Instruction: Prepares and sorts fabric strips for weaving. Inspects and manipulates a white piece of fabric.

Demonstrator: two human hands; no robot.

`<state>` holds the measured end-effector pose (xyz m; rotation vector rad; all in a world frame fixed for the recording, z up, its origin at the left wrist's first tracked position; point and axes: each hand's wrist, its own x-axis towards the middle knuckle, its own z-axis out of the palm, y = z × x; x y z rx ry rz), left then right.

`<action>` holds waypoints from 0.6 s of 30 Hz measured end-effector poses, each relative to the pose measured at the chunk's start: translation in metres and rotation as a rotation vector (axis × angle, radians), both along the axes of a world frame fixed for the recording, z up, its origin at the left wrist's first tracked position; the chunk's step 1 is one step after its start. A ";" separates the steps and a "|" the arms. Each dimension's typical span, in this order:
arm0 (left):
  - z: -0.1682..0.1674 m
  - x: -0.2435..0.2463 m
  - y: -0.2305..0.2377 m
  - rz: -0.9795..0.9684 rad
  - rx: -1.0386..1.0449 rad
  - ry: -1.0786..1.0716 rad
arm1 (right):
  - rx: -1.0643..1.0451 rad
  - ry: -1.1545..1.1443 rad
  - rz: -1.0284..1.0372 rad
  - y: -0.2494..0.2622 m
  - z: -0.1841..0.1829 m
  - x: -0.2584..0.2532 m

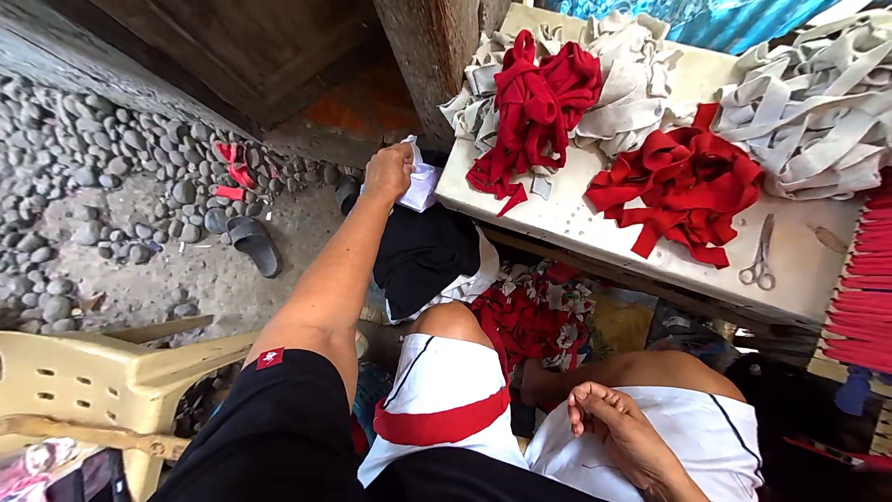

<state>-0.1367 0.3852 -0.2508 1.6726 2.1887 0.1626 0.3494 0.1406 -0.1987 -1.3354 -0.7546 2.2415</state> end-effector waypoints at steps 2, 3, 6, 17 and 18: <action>-0.003 -0.007 0.000 -0.067 -0.058 -0.010 | -0.002 0.000 0.002 0.000 0.000 0.000; -0.003 -0.011 0.002 -0.107 -0.097 -0.021 | -0.004 -0.001 0.007 0.001 0.000 0.000; -0.005 -0.014 0.010 -0.161 -0.218 -0.045 | -0.006 -0.004 0.012 -0.001 0.001 -0.001; 0.001 0.015 0.045 0.135 -0.465 0.046 | 0.006 -0.003 0.010 0.000 0.000 -0.001; 0.003 0.021 0.045 0.141 -0.470 0.075 | 0.001 -0.002 0.009 0.000 0.000 0.000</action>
